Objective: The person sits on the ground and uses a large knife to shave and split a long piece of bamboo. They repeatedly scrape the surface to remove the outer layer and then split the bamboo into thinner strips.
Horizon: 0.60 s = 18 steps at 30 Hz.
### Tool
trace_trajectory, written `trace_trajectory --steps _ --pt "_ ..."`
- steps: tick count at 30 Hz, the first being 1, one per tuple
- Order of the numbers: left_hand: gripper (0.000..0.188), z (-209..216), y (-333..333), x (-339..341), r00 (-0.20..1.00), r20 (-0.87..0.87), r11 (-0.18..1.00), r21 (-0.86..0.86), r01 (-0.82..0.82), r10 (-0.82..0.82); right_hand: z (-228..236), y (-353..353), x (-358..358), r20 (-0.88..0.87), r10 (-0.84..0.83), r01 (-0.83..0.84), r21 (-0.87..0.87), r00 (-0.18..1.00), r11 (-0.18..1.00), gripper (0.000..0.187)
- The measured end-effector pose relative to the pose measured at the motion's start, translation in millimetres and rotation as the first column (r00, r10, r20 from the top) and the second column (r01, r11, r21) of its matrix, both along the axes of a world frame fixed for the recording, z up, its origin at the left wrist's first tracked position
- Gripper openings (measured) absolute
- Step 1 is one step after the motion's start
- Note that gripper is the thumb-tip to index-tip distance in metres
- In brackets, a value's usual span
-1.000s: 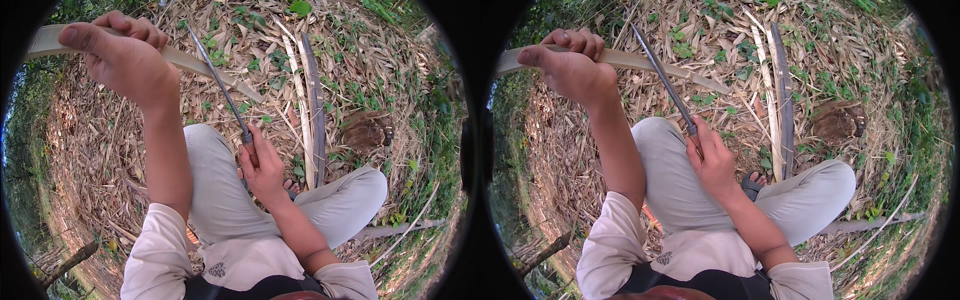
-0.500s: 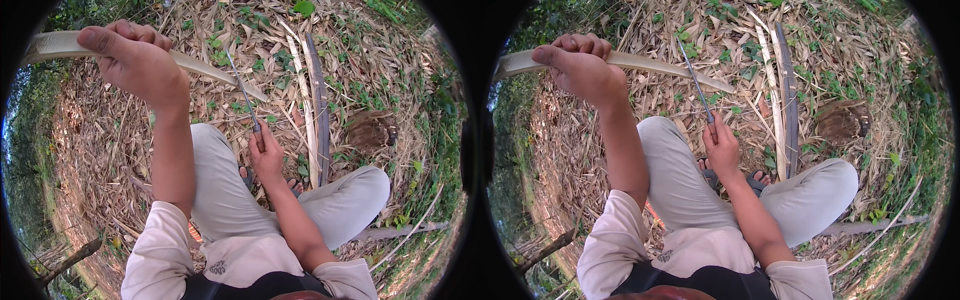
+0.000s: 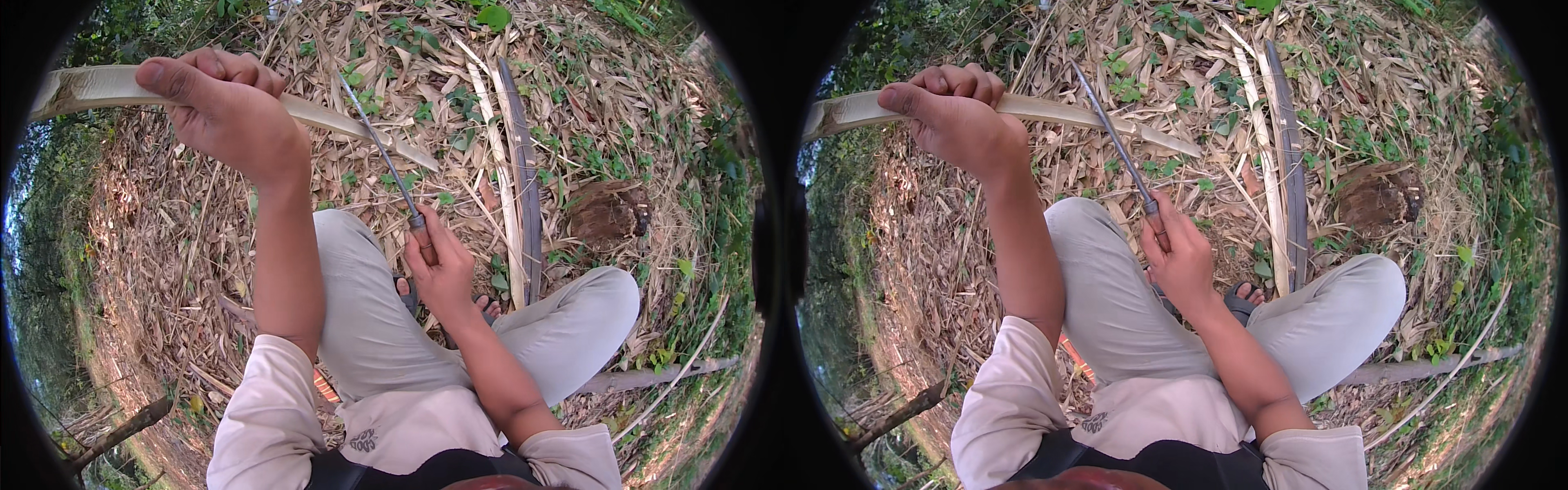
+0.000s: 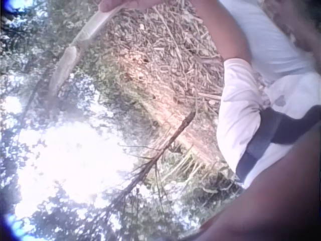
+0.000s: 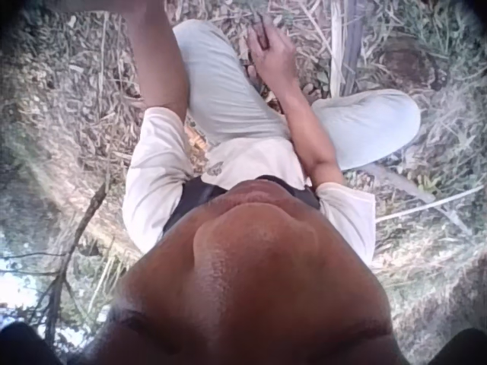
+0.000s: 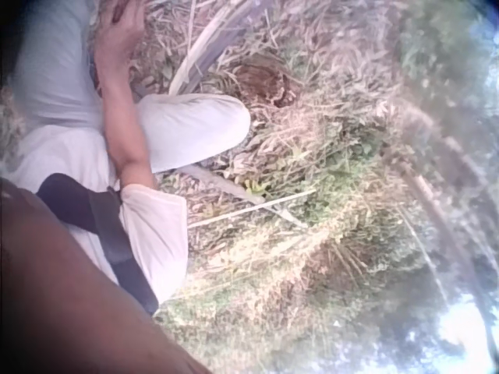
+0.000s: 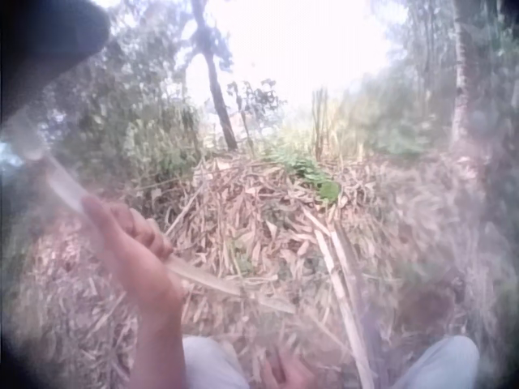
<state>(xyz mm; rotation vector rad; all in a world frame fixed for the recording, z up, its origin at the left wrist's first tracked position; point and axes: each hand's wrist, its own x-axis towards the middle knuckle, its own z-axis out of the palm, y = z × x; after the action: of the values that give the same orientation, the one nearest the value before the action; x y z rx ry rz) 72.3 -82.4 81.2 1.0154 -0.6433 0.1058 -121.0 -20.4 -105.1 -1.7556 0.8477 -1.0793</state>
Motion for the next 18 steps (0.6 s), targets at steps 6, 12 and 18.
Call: trace_trajectory --steps 6,12,18 --pt "0.063 -4 2 -1 1.0 0.029 1.0 0.027 0.004 -0.005 -4 3 3 -0.217 -0.004 0.067 0.282 0.976 0.957 0.046" --pt "0.064 -4 4 2 0.997 0.058 0.999 0.019 0.049 -0.05 6 1 -3 -0.013 0.04 -0.041 -0.111 0.999 0.993 0.045" --pt "0.064 6 5 -2 0.996 -0.065 0.998 0.035 0.061 -0.059 -6 -5 5 -0.281 -0.023 0.067 0.146 0.96 0.987 0.044"
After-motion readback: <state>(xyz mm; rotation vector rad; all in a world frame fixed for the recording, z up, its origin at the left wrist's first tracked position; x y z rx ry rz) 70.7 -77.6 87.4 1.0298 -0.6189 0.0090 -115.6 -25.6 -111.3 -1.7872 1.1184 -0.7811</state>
